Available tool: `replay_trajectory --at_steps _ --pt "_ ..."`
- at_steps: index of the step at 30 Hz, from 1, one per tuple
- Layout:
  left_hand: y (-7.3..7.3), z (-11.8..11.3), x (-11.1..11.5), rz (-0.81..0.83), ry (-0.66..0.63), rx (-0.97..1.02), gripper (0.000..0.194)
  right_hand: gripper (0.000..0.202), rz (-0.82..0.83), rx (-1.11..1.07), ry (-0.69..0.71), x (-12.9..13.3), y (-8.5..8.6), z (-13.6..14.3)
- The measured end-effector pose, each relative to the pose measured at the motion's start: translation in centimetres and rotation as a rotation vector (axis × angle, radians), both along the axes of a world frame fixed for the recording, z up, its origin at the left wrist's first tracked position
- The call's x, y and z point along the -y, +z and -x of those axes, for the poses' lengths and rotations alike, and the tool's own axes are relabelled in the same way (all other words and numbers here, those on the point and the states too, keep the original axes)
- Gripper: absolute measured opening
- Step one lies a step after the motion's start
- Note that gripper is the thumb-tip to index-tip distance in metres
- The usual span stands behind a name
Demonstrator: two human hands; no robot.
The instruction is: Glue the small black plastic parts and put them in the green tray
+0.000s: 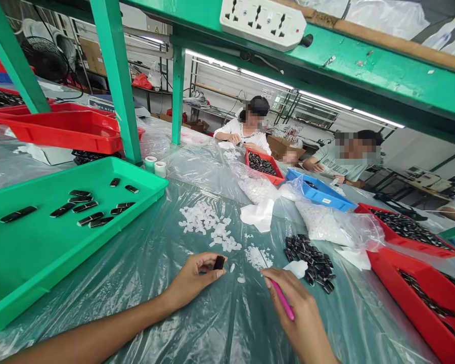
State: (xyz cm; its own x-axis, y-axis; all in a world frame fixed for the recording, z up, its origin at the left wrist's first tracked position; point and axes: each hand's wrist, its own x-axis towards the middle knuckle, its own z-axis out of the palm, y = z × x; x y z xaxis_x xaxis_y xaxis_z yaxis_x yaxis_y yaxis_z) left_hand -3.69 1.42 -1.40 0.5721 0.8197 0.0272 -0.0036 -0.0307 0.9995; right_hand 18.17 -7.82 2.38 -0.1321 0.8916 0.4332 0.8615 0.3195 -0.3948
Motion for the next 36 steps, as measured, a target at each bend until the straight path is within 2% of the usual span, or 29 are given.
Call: replay_trajectory --at_steps 5,11,14,16,19,22,25,28,32,36 --pt "-0.8 -0.1 -0.2 0.092 0.011 0.092 0.034 0.055 0.116 0.254 0.047 0.6 -1.1 -1.5" --pt "-1.4 -0.1 -0.2 0.16 -0.004 0.107 0.04 0.063 0.033 0.475 0.072 1.3 -4.8 -2.7" --pt "-1.2 -0.1 -0.2 0.179 -0.013 0.119 0.04 0.066 -0.005 0.513 0.069 1.1 -5.8 -2.9" --pt "-1.1 -0.2 -0.3 0.18 -0.013 0.121 0.04 0.064 -0.033 0.527 0.049 0.9 -5.6 -2.7" --pt "-0.9 -0.2 -0.3 0.179 -0.013 0.118 0.039 0.051 -0.042 0.478 0.007 0.3 -4.3 -1.8" --pt "-0.6 -0.2 -0.2 0.19 -0.013 0.117 0.038 0.03 0.037 0.327 -0.034 -0.7 -2.8 -0.2" --pt "-0.4 -0.1 -0.2 0.191 -0.017 0.121 0.04 0.022 0.114 0.21 -0.048 -2.1 -1.9 1.3" --pt "-0.4 -0.1 -0.2 0.186 -0.02 0.124 0.04 0.025 0.166 0.18 0.064 -3.7 -1.6 2.3" --pt "-0.5 -0.2 -0.2 0.18 -0.015 0.141 0.038 0.035 0.174 0.289 0.272 -5.4 -1.5 2.8" --pt "-0.4 -0.3 -0.3 0.185 0.002 0.153 0.038 0.028 0.174 0.321 0.334 -6.4 -2.1 3.0"
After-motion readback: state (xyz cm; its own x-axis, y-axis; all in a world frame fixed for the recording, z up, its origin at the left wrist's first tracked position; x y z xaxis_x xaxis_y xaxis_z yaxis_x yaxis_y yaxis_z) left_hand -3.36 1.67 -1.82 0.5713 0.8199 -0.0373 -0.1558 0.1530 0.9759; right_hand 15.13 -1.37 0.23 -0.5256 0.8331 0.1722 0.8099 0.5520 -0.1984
